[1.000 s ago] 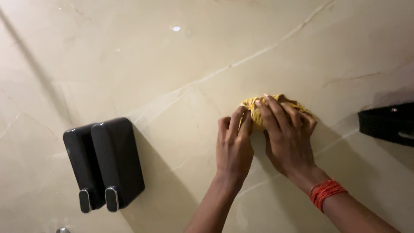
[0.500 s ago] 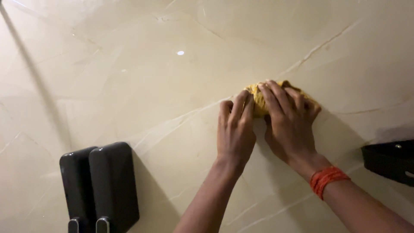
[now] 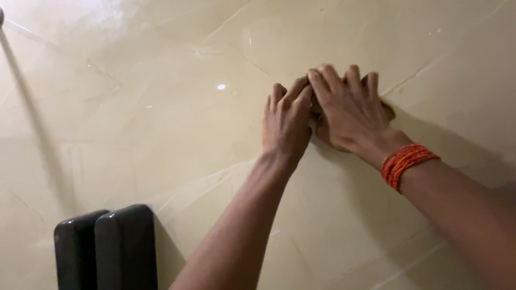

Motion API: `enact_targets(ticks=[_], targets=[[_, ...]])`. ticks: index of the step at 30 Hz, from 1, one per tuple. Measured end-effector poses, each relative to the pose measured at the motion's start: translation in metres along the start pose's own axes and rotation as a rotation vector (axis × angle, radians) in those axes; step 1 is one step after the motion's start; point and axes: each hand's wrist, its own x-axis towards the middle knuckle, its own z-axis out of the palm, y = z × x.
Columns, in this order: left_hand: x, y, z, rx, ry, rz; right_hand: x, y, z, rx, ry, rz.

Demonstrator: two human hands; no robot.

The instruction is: The person wipes a tiled bathroom wall using a yellow cloth. They move the cloth in circular and back-and-forth motions across the surface, cleaning around wall-mounted dispensers and a corner area.

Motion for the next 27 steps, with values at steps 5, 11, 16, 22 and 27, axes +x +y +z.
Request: enact_targets(ticks=[5, 11, 16, 22, 27], targets=[[0.003, -0.010, 0.002, 0.094, 0.097, 0.083, -0.002, 0.006, 0.003, -0.004, -0.103, 0.030], [-0.017, -0.032, -0.009, 0.028, 0.104, 0.086, 0.007, 0.013, 0.001, 0.107, -0.107, 0.118], [-0.048, -0.050, -0.012, 0.104, -0.028, -0.020, 0.026, 0.015, 0.004, 0.184, -0.055, 0.240], [-0.057, -0.057, -0.002, 0.205, -0.048, 0.016, 0.020, 0.008, 0.006, 0.202, 0.163, 0.219], [-0.056, -0.056, -0.003, 0.204, -0.045, 0.008, 0.009, -0.004, 0.005, 0.188, 0.210, 0.198]])
